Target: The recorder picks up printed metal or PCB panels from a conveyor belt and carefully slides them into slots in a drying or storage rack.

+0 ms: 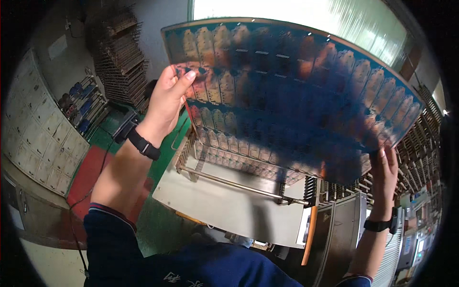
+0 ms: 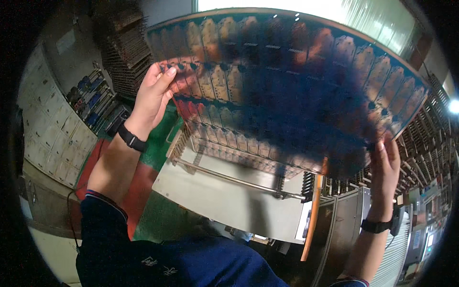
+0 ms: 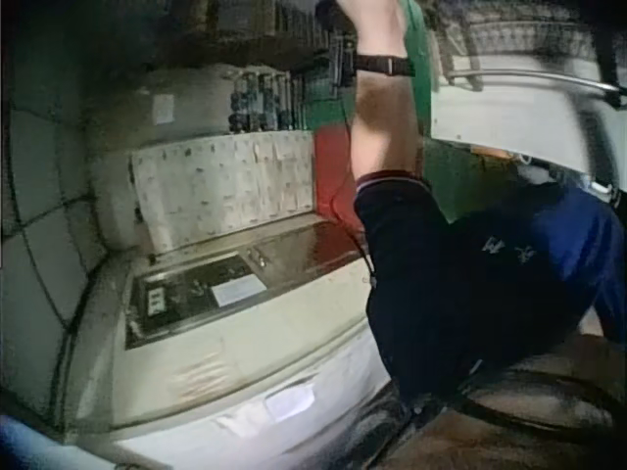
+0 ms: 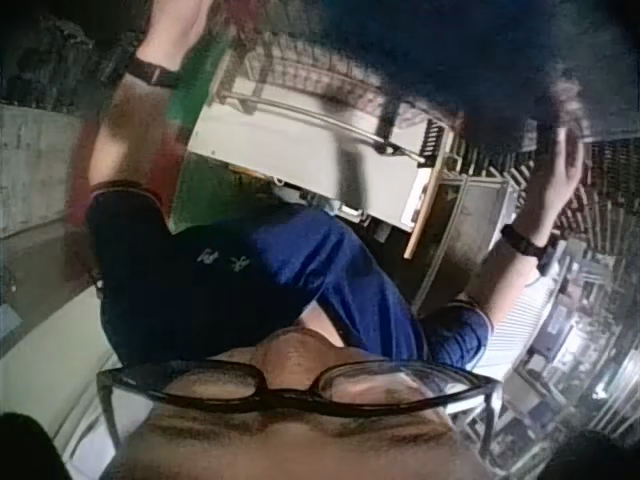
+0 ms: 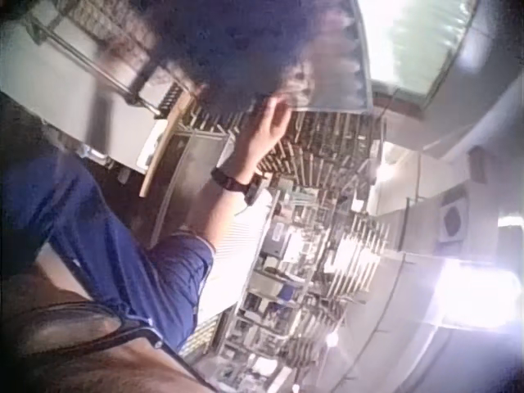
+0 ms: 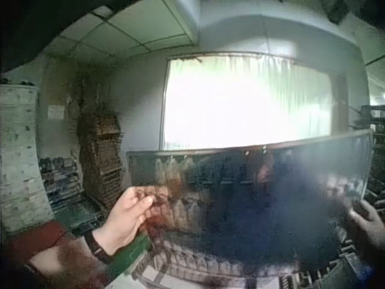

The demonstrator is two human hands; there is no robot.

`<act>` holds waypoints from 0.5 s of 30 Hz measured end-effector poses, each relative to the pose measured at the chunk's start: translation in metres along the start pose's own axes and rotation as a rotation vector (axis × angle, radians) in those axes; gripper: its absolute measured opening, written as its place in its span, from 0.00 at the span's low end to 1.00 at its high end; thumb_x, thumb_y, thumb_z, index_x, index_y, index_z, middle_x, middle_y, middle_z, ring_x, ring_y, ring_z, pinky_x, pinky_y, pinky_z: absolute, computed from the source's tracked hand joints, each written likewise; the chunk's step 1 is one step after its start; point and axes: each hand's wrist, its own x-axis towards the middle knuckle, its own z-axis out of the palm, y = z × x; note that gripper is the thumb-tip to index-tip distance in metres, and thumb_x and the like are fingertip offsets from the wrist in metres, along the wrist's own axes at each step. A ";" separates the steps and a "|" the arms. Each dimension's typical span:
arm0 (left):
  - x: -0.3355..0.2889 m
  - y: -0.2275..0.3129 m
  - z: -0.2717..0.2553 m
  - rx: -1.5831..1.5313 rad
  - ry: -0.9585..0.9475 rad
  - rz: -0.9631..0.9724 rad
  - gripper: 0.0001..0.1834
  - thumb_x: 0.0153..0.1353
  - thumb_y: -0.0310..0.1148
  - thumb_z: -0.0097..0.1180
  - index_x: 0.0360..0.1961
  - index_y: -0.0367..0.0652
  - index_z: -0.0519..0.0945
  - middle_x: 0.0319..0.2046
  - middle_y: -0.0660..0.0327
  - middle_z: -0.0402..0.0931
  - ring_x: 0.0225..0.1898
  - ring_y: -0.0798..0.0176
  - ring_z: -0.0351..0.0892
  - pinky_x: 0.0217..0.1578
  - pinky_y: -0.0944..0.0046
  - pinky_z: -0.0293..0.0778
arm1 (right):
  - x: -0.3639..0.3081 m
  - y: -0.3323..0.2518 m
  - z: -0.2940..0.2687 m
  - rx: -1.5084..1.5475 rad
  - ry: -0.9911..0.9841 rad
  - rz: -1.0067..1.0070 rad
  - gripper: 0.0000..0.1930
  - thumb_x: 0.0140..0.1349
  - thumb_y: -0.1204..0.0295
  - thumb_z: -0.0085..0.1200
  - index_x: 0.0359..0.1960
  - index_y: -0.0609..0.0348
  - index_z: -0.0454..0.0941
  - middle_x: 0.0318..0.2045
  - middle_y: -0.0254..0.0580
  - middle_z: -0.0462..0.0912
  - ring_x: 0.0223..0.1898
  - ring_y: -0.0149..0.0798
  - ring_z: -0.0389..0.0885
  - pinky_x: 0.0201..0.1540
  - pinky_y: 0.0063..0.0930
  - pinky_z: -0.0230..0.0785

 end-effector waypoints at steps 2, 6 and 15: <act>-0.006 -0.021 -0.003 -0.022 0.090 -0.023 0.14 0.69 0.30 0.52 0.53 0.39 0.68 0.48 0.58 0.76 0.49 0.66 0.78 0.51 0.63 0.76 | -0.001 0.026 0.009 -0.021 -0.054 -0.013 0.23 0.72 0.72 0.48 0.66 0.61 0.64 0.60 0.37 0.73 0.56 0.30 0.74 0.57 0.25 0.68; -0.006 -0.038 -0.041 0.076 0.146 0.002 0.15 0.70 0.30 0.52 0.54 0.40 0.69 0.48 0.60 0.76 0.50 0.68 0.78 0.50 0.68 0.75 | -0.006 0.062 0.043 0.010 -0.102 -0.019 0.20 0.72 0.73 0.47 0.63 0.63 0.67 0.56 0.38 0.76 0.55 0.29 0.75 0.56 0.22 0.67; -0.007 -0.058 -0.031 0.162 0.079 0.021 0.16 0.71 0.33 0.50 0.55 0.37 0.69 0.54 0.54 0.73 0.57 0.58 0.74 0.61 0.52 0.70 | 0.005 0.093 0.058 -0.051 -0.049 -0.028 0.18 0.67 0.76 0.55 0.57 0.63 0.72 0.50 0.37 0.79 0.52 0.30 0.75 0.59 0.27 0.65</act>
